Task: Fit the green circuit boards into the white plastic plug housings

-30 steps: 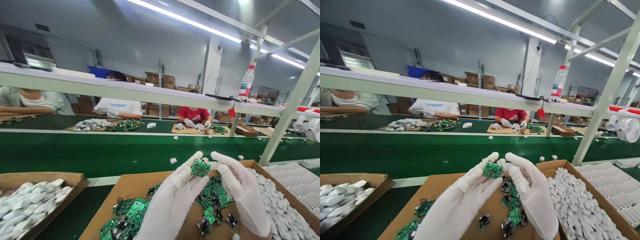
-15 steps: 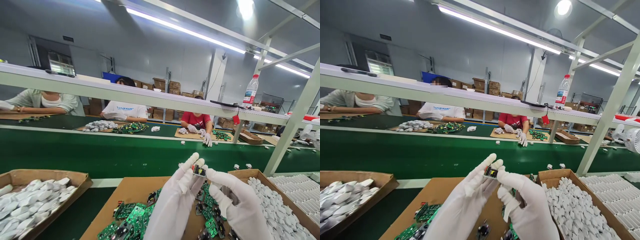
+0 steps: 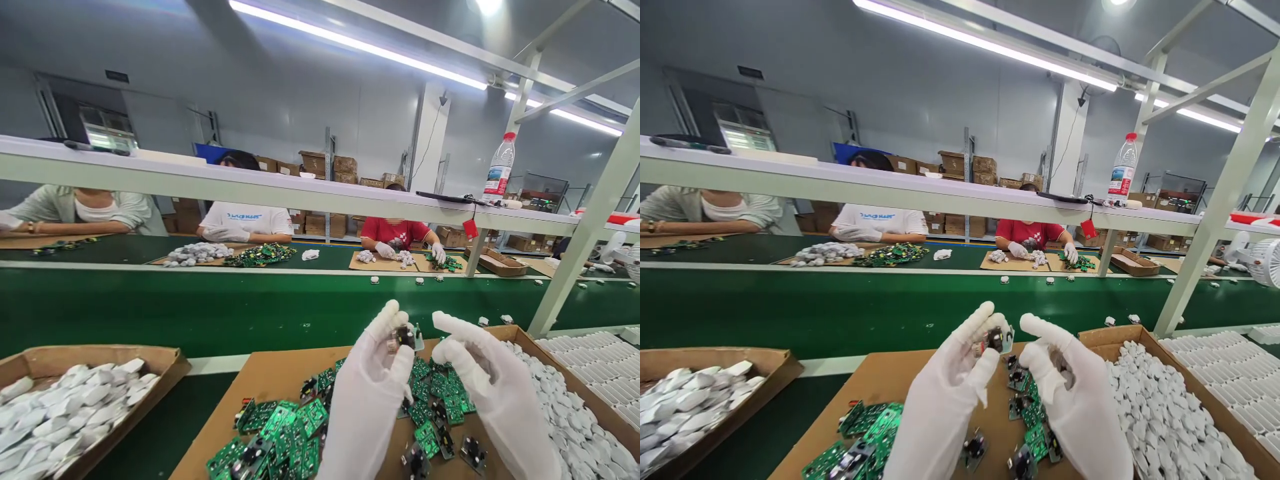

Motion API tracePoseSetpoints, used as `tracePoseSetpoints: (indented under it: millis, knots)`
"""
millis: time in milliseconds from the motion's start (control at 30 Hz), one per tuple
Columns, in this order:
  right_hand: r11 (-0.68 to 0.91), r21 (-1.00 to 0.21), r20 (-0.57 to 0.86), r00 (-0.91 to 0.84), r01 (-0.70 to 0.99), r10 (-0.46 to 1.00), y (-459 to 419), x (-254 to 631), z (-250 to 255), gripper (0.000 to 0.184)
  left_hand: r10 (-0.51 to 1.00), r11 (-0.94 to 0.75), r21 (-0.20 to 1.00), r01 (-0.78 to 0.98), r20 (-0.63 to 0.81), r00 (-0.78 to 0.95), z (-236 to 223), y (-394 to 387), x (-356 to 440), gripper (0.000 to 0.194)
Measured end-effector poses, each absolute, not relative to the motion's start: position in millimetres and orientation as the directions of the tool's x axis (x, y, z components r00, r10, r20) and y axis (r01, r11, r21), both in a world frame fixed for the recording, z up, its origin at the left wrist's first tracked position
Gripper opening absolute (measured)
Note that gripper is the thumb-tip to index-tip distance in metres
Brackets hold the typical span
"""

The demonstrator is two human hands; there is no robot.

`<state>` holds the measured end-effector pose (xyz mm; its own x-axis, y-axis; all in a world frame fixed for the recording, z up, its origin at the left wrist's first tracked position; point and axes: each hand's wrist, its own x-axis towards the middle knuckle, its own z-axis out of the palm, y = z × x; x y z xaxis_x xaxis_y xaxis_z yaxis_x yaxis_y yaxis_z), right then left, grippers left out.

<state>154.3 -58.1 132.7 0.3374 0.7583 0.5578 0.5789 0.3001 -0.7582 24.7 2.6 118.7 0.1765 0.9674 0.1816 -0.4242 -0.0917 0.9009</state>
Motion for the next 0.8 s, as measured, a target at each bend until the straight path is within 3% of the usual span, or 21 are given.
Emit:
tracePoseSetpoints:
  millis: [100, 200, 300, 400, 533, 633, 800]
  knots:
    - [0.312, -0.748, 0.525, 0.234, 0.586, 0.818, -64.1, 153.1, 134.8, 0.04, 0.921, -0.367, 0.907, -0.206, 0.385, 0.054, 108.2, 1.5, 27.8, 0.061]
    - [0.316, -0.764, 0.486, 0.18, 0.562, 0.855, -63.6, 151.3, 137.6, 0.039, 0.78, -0.624, 0.782, -0.019, 0.624, 0.053, 97.2, 2.4, 25.9, 0.059]
    - [0.347, -0.8, 0.48, 0.174, 0.49, 0.86, -60.0, 152.7, 139.3, 0.032, 0.648, -0.76, 0.648, 0.06, 0.747, 0.149, 92.7, 3.7, 18.8, 0.058]
    - [0.392, -0.833, 0.492, 0.198, 0.391, 0.848, -58.0, 157.3, 138.8, 0.026, 0.66, -0.723, 0.69, -0.049, 0.709, 0.248, 97.1, -1.1, 12.0, 0.057]
    - [0.43, -0.863, 0.479, 0.161, 0.265, 0.863, -57.7, 161.7, 137.3, 0.024, 0.841, -0.417, 0.823, -0.385, 0.51, 0.18, 111.8, -12.4, 9.0, 0.051]
    - [0.433, -0.857, 0.477, 0.113, 0.279, 0.872, -57.5, 160.2, 137.8, 0.027, 0.906, -0.34, 0.881, -0.328, 0.401, 0.139, 121.3, -11.2, 6.3, 0.042]
    - [0.432, -0.841, 0.472, 0.051, 0.326, 0.88, -57.9, 156.9, 139.2, 0.028, 0.924, -0.339, 0.911, -0.235, 0.369, 0.097, 125.1, 3.1, 1.9, 0.038]
